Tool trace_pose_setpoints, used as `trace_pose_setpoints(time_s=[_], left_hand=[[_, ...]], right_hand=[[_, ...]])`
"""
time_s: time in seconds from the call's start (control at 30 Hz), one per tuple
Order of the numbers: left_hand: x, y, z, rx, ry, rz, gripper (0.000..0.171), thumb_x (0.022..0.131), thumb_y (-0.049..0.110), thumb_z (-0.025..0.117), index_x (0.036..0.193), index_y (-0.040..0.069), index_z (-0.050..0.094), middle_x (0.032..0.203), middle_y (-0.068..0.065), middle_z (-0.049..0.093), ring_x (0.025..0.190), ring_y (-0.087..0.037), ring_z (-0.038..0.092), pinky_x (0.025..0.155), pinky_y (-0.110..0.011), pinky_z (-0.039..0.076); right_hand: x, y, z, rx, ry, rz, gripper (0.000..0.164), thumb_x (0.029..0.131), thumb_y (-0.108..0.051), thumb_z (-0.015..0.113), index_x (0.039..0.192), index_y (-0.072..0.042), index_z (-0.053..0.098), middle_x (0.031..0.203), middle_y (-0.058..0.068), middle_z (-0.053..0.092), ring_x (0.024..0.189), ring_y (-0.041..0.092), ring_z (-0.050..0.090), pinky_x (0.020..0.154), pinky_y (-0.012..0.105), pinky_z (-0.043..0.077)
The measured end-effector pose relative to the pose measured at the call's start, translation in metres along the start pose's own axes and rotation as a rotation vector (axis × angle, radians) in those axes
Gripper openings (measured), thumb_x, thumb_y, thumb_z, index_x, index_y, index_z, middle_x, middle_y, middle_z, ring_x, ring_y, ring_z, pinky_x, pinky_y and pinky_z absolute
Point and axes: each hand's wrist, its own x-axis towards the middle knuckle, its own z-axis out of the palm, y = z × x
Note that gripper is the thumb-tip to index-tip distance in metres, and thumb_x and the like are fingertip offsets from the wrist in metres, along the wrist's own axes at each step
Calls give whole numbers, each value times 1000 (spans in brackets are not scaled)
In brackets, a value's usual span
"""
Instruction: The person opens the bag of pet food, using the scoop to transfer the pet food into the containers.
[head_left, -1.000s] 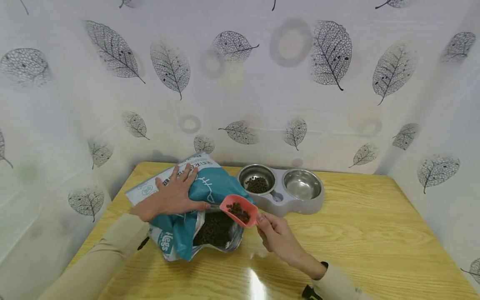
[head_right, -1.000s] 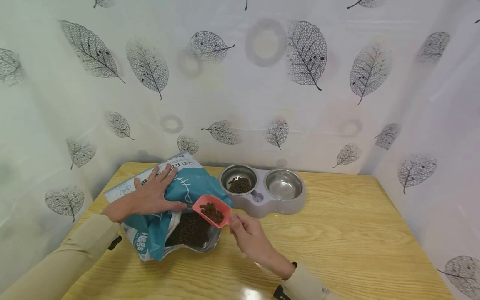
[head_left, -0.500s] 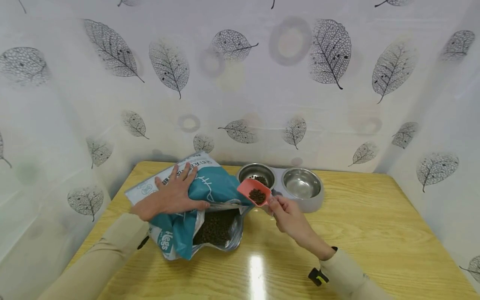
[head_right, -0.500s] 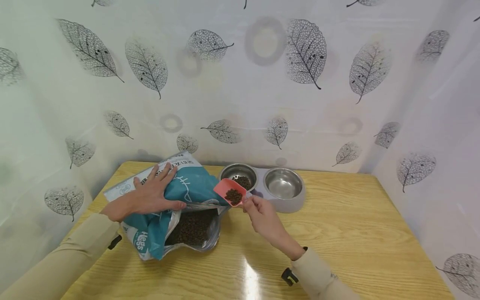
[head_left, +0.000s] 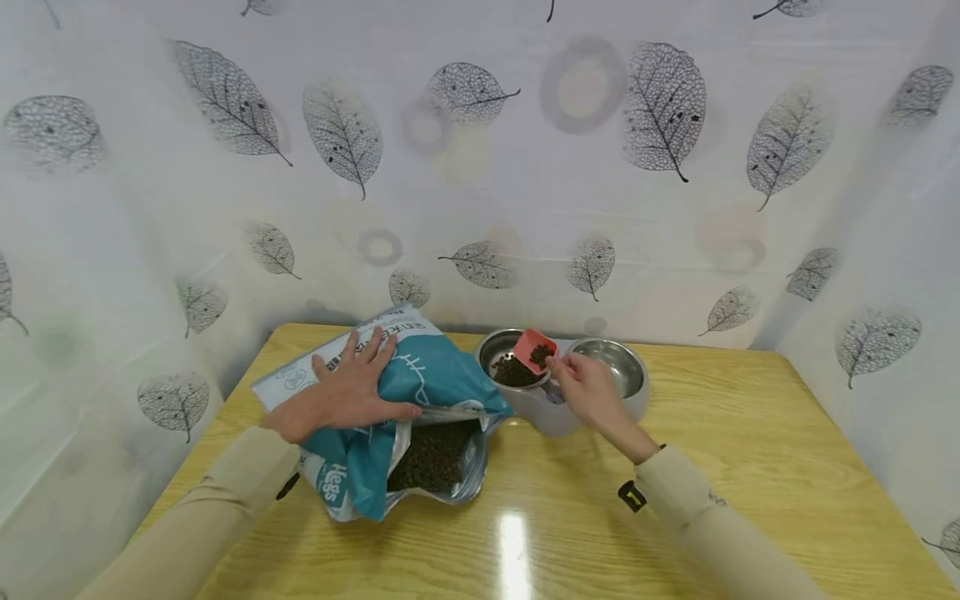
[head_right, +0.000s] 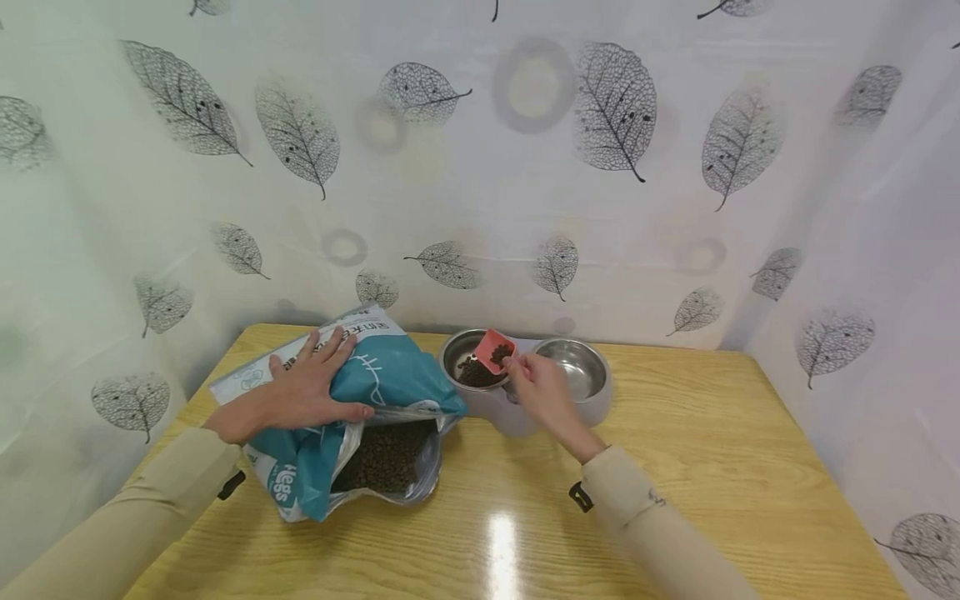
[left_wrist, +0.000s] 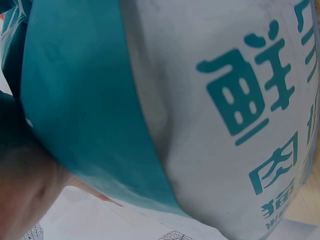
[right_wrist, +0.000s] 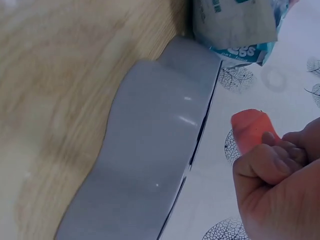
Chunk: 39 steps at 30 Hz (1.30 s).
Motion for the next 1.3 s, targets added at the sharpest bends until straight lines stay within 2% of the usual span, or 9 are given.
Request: trace_pose_setpoints(time_s=[0.13, 0.2, 0.3, 0.57, 0.73, 0.9, 1.07, 1.2, 1.3], left_hand=[[1, 0, 1, 3, -2, -2, 124, 81, 85, 57, 167, 14, 4, 174, -18, -2, 156, -53, -7, 99, -95, 2], [1, 0, 1, 2, -3, -6, 124, 81, 85, 57, 167, 14, 4, 174, -17, -2, 156, -53, -8, 99, -95, 2], [1, -1, 1, 3, -3, -7, 124, 81, 85, 57, 167, 14, 4, 174, -18, -2, 156, -53, -8, 99, -95, 2], [0, 0, 0, 0, 0, -3, 124, 81, 85, 57, 167, 14, 5, 174, -18, -1, 156, -54, -6, 99, -95, 2], [1, 1, -1, -1, -4, -5, 124, 81, 85, 57, 167, 13, 4, 173, -18, -2, 156, -53, -7, 99, -95, 2], [0, 2, -1, 1, -2, -6, 124, 81, 85, 58, 167, 13, 4, 174, -18, -2, 156, -53, -7, 99, -95, 2], [-1, 1, 0, -3, -1, -3, 125, 80, 85, 58, 167, 13, 4, 174, -18, -1, 156, -53, -6, 100, -94, 2], [-1, 1, 0, -7, 1, 0, 124, 81, 84, 59, 167, 13, 5, 174, -18, -1, 156, -53, -7, 100, -94, 2], [-1, 1, 0, -11, 4, 4, 124, 81, 84, 59, 167, 13, 5, 174, -18, -1, 156, -54, -7, 100, -94, 2]], right_hand=[[7, 1, 1, -64, -29, -5, 35, 105, -24, 58, 77, -4, 64, 63, 4, 54, 61, 14, 47, 58, 27, 38], [10, 1, 2, -79, -42, -15, 36, 105, -23, 58, 73, -7, 58, 61, -2, 45, 58, 13, 41, 56, 27, 34], [13, 1, 3, -113, -67, -33, 37, 105, -20, 58, 70, -11, 51, 60, -4, 37, 55, 12, 36, 52, 25, 29], [25, -2, 15, -277, -128, -69, 31, 105, -20, 57, 75, -10, 59, 61, 1, 52, 54, 14, 47, 49, 27, 38], [28, -7, 24, -331, -156, -86, 32, 105, -22, 56, 75, -10, 58, 63, 3, 57, 54, 15, 52, 49, 29, 42], [27, -10, 27, -407, -101, -171, 33, 104, -19, 58, 73, -7, 56, 60, 6, 56, 53, 21, 54, 47, 36, 45], [18, -12, 21, -565, -48, -217, 32, 105, -20, 58, 76, -7, 51, 56, 5, 49, 47, 23, 50, 40, 37, 40], [11, -13, 16, -717, -12, -286, 25, 101, -16, 63, 81, -5, 51, 55, 4, 48, 44, 21, 48, 36, 35, 37], [8, -13, 13, -770, 0, -320, 18, 96, -8, 64, 84, -4, 52, 55, 4, 50, 44, 20, 49, 36, 35, 37]])
